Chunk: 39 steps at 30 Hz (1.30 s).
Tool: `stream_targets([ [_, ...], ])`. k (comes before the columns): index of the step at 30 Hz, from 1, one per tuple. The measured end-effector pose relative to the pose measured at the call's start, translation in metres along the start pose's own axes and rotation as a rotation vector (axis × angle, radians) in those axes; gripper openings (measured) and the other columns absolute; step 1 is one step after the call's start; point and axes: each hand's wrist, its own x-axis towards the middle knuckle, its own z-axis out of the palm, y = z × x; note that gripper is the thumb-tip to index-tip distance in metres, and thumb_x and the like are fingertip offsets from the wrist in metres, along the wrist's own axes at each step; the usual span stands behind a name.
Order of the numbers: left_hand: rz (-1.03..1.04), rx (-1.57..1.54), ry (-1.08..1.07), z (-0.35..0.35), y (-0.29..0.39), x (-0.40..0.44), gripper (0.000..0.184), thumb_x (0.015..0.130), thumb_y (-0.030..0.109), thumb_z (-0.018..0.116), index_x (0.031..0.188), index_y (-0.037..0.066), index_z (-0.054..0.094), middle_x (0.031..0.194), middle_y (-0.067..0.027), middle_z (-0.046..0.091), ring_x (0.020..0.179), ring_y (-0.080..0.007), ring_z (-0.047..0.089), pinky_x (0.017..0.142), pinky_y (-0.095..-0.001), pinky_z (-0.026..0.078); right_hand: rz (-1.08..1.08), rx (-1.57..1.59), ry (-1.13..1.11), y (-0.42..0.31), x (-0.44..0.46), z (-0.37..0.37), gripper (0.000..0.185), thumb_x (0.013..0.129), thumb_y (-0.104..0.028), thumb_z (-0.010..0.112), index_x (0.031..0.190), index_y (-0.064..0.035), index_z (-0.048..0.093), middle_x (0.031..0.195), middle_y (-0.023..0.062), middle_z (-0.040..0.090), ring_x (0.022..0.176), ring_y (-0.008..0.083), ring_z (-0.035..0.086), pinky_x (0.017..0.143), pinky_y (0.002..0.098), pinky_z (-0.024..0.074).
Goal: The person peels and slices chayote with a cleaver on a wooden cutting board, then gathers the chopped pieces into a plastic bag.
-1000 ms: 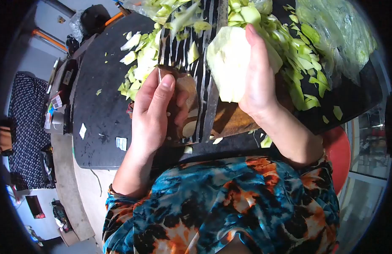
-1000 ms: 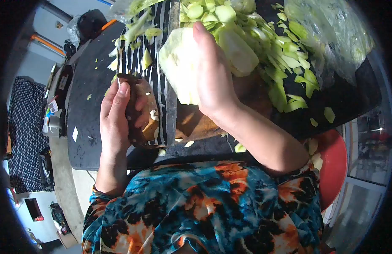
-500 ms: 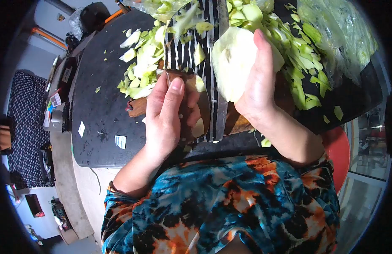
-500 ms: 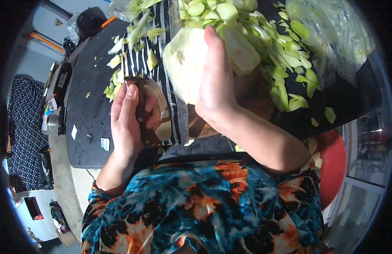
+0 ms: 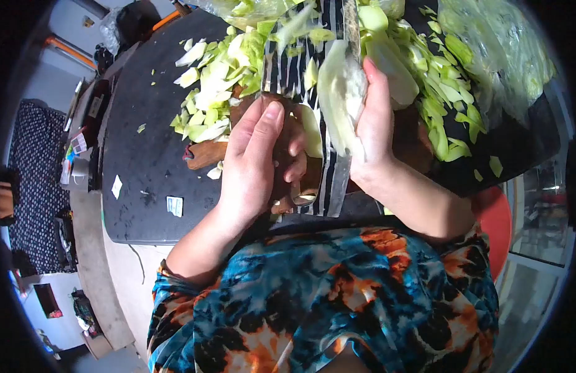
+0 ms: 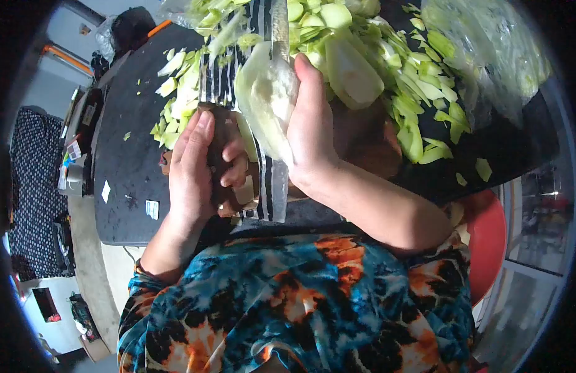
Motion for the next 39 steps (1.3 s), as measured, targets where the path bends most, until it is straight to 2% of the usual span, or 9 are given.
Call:
stream_targets([
  [5, -0.077, 0.089, 0.065, -0.001, 0.013, 0.018, 0.026, 0.096, 0.033, 0.038, 0.101, 0.008, 0.045, 0.069, -0.0002, 0.046, 0.047, -0.0087, 0.04, 0.041, -0.0218, 0.035, 0.183, 0.079, -0.134, -0.014, 0.014, -0.005, 0.051, 0.093, -0.047, 0.033, 0.116, -0.0052, 0.051, 0.104, 0.0091, 0.061, 0.091, 0.0197, 0.06, 0.083, 0.034, 0.0485],
  [8, -0.072, -0.171, 0.037, -0.029, 0.019, 0.034, 0.031, 0.096, 0.033, 0.037, 0.105, 0.005, 0.046, 0.068, 0.0005, 0.045, 0.046, -0.0084, 0.038, 0.042, -0.0245, 0.035, 0.058, -0.01, 0.038, -0.024, 0.033, -0.002, 0.056, 0.093, -0.051, 0.031, 0.119, -0.0043, 0.048, 0.114, 0.0114, 0.057, 0.106, 0.0219, 0.055, 0.092, 0.0379, 0.0435],
  [9, -0.063, -0.123, 0.094, -0.035, 0.026, 0.034, 0.028, 0.096, 0.031, 0.039, 0.101, 0.005, 0.048, 0.068, -0.0001, 0.046, 0.047, -0.0083, 0.039, 0.043, -0.0231, 0.036, 0.095, -0.045, 0.05, -0.028, 0.036, -0.006, 0.055, 0.093, -0.05, 0.033, 0.117, -0.0027, 0.049, 0.11, 0.0129, 0.058, 0.1, 0.024, 0.058, 0.087, 0.0386, 0.0472],
  [12, 0.306, 0.308, 0.282, -0.043, 0.038, 0.037, 0.023, 0.094, 0.029, 0.045, 0.096, 0.006, 0.049, 0.068, -0.0013, 0.046, 0.048, -0.0073, 0.04, 0.042, -0.0208, 0.031, 0.077, -0.094, -0.063, -0.03, 0.042, -0.016, 0.052, 0.087, -0.047, 0.048, 0.111, -0.0007, 0.049, 0.095, 0.0136, 0.06, 0.08, 0.0249, 0.062, 0.068, 0.0378, 0.0516],
  [18, 0.662, 0.613, 0.253, -0.064, 0.028, 0.03, 0.007, 0.09, 0.009, 0.053, 0.091, 0.003, 0.049, 0.068, 0.0007, 0.044, 0.056, -0.0046, 0.041, 0.051, -0.018, 0.035, 0.05, -0.273, -0.182, -0.032, 0.041, -0.018, 0.037, 0.085, -0.02, 0.058, 0.113, 0.0018, 0.05, 0.101, 0.0153, 0.061, 0.088, 0.0235, 0.062, 0.074, 0.035, 0.0525],
  [21, 0.813, 0.909, 0.323, -0.059, 0.023, 0.028, 0.016, 0.089, 0.008, 0.055, 0.103, 0.0, 0.052, 0.074, 0.0014, 0.047, 0.064, -0.0032, 0.04, 0.056, -0.0172, 0.034, -0.001, -0.339, -0.196, -0.026, 0.04, -0.019, 0.038, 0.082, -0.011, 0.059, 0.116, 0.0029, 0.048, 0.103, 0.0157, 0.061, 0.09, 0.0244, 0.061, 0.078, 0.0358, 0.0517],
  [28, 0.67, 0.601, 0.282, -0.069, 0.027, 0.03, 0.011, 0.092, 0.012, 0.052, 0.095, 0.002, 0.05, 0.073, 0.0009, 0.048, 0.059, -0.0042, 0.043, 0.051, -0.0188, 0.037, 0.002, -0.187, -0.062, -0.028, 0.044, -0.018, 0.037, 0.081, -0.006, 0.059, 0.115, 0.0032, 0.048, 0.105, 0.0172, 0.059, 0.091, 0.0314, 0.062, 0.083, 0.0439, 0.0492],
  [32, 0.656, 0.443, 0.281, -0.067, 0.032, 0.03, 0.014, 0.093, 0.014, 0.051, 0.083, 0.006, 0.046, 0.071, -0.0007, 0.049, 0.056, -0.0056, 0.043, 0.05, -0.0195, 0.037, 0.269, -0.064, -0.117, -0.037, 0.036, -0.015, 0.043, 0.082, -0.006, 0.06, 0.121, -0.0021, 0.044, 0.108, 0.0167, 0.057, 0.104, 0.0334, 0.057, 0.083, 0.0445, 0.0512],
  [39, 0.632, 0.346, 0.259, -0.069, 0.036, 0.029, 0.02, 0.092, 0.016, 0.052, 0.077, 0.008, 0.042, 0.07, -0.0006, 0.049, 0.056, -0.006, 0.044, 0.049, -0.0194, 0.036, 0.059, -0.365, -0.181, -0.038, 0.027, -0.012, 0.051, 0.071, 0.011, 0.055, 0.119, 0.0021, 0.041, 0.105, 0.018, 0.055, 0.096, 0.0306, 0.059, 0.086, 0.0422, 0.0502],
])
